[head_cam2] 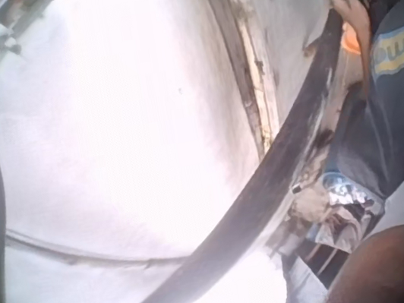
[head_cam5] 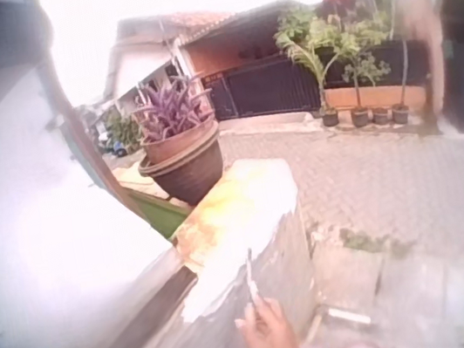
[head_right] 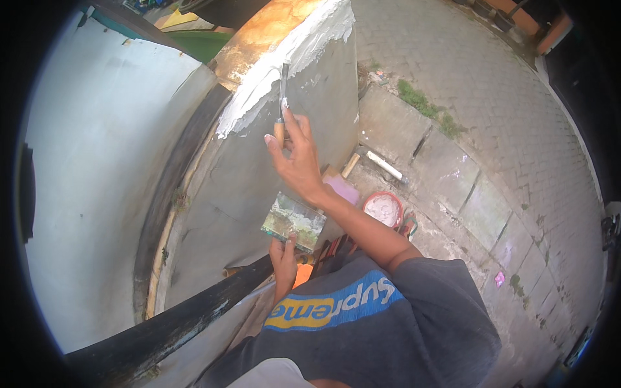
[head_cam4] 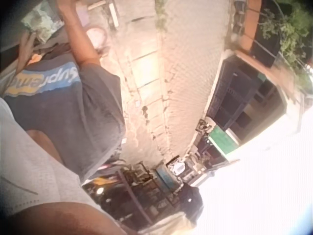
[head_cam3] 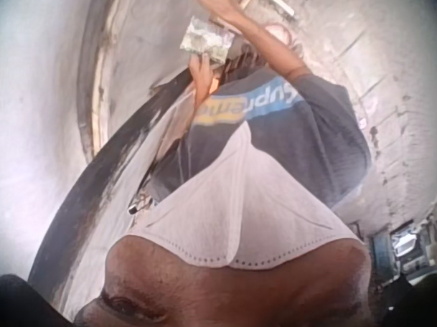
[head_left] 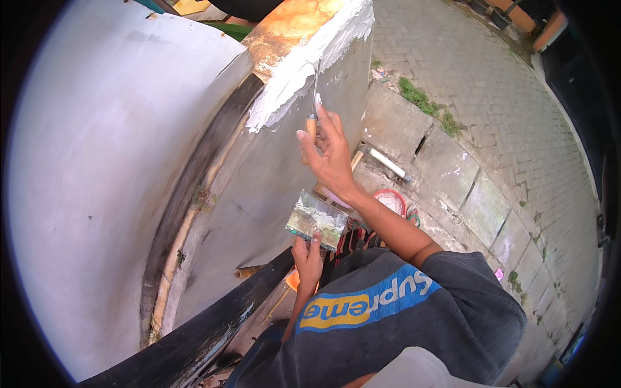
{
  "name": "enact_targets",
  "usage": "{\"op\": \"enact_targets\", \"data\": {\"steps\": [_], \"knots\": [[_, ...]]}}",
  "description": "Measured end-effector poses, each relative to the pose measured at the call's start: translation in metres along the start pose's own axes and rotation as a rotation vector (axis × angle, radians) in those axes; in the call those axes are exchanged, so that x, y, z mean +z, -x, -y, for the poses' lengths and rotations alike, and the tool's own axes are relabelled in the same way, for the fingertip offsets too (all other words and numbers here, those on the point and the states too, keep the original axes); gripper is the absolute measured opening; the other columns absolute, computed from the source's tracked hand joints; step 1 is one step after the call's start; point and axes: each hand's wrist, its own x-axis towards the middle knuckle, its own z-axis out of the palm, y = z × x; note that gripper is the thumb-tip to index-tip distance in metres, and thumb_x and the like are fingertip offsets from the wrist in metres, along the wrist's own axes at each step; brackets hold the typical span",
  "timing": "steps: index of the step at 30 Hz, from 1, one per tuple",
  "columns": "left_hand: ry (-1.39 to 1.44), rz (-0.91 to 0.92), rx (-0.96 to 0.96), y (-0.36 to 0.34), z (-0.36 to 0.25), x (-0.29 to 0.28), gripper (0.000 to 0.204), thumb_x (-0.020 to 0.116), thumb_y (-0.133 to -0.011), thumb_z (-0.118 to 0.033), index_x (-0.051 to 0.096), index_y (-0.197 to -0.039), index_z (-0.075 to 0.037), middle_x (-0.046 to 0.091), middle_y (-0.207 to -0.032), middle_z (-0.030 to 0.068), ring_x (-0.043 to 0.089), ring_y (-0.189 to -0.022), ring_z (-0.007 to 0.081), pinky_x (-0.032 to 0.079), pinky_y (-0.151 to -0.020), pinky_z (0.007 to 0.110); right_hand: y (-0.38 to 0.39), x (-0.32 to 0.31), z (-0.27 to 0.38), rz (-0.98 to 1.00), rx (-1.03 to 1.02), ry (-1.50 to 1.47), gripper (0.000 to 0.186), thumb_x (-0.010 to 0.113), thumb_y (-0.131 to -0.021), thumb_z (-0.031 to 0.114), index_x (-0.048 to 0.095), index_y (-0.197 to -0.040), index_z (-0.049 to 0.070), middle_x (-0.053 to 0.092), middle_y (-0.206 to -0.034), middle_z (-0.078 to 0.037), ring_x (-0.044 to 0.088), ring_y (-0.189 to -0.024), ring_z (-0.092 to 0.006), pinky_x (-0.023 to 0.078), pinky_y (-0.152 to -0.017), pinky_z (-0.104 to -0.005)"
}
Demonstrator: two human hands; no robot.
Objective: The person uses a putty knife to scoop white plaster from a bucket and applies it to a vertical wall surface. They repeatedly smooth the plaster along the wall edge, occasionally scraping excess material back onto a metal hawk held in the other hand.
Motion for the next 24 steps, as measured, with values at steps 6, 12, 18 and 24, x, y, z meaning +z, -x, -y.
{"op": "enact_targets", "data": {"steps": [6, 12, 18, 24], "knots": [[-0.001, 0.012, 0.013, 0.001, 0.003, -0.002, 0.023, 0.056, -0.094, -0.01, 0.056, -0.111, 0.005, 0.065, -0.095, 0.0073, 0.054, -0.084, 0.0086, 0.044, -0.074, 0.026, 0.005, 0.015, 0.006, 0.007, -0.079, 0.059, 0.069, 0.073, -0.081, 0.013, 0.037, -0.135, -0.011, 0.045, -0.11, -0.015, 0.065, -0.072, -0.0174, 0.058, -0.057, -0.0273], [0.005, 0.028, -0.028, 0.0, 0.007, -0.002, 0.023, 0.056, -0.094, -0.011, 0.056, -0.111, 0.004, 0.064, -0.09, 0.0051, 0.052, -0.079, 0.0069, 0.044, -0.068, 0.025, 0.01, 0.025, 0.017, 0.012, 0.014, 0.03, 0.077, 0.081, -0.075, 0.021, 0.035, -0.13, -0.008, 0.055, -0.105, -0.021, 0.065, -0.058, -0.0166, 0.052, -0.049, -0.0268], [-0.023, 0.037, -0.03, 0.001, 0.006, -0.002, 0.02, 0.056, -0.094, -0.011, 0.056, -0.108, 0.004, 0.063, -0.084, 0.0036, 0.052, -0.071, 0.0051, 0.043, -0.06, 0.024, 0.015, 0.042, 0.031, 0.075, 0.201, -0.145, 0.075, 0.083, -0.073, 0.022, 0.028, -0.12, 0.001, 0.061, -0.06, -0.01, 0.063, -0.052, -0.0176, 0.049, -0.048, -0.0278], [-0.095, 0.047, -0.049, 0.004, 0.006, -0.004, 0.02, 0.055, -0.094, -0.01, 0.055, -0.108, 0.003, 0.061, -0.078, 0.0026, 0.049, -0.066, 0.0041, 0.04, -0.055, 0.024, 0.015, 0.052, 0.034, 0.139, 0.198, -0.185, 0.07, 0.081, -0.075, 0.01, 0.022, -0.113, 0.007, 0.061, -0.08, -0.016, 0.065, -0.063, -0.0162, 0.053, -0.049, -0.0268]]}}
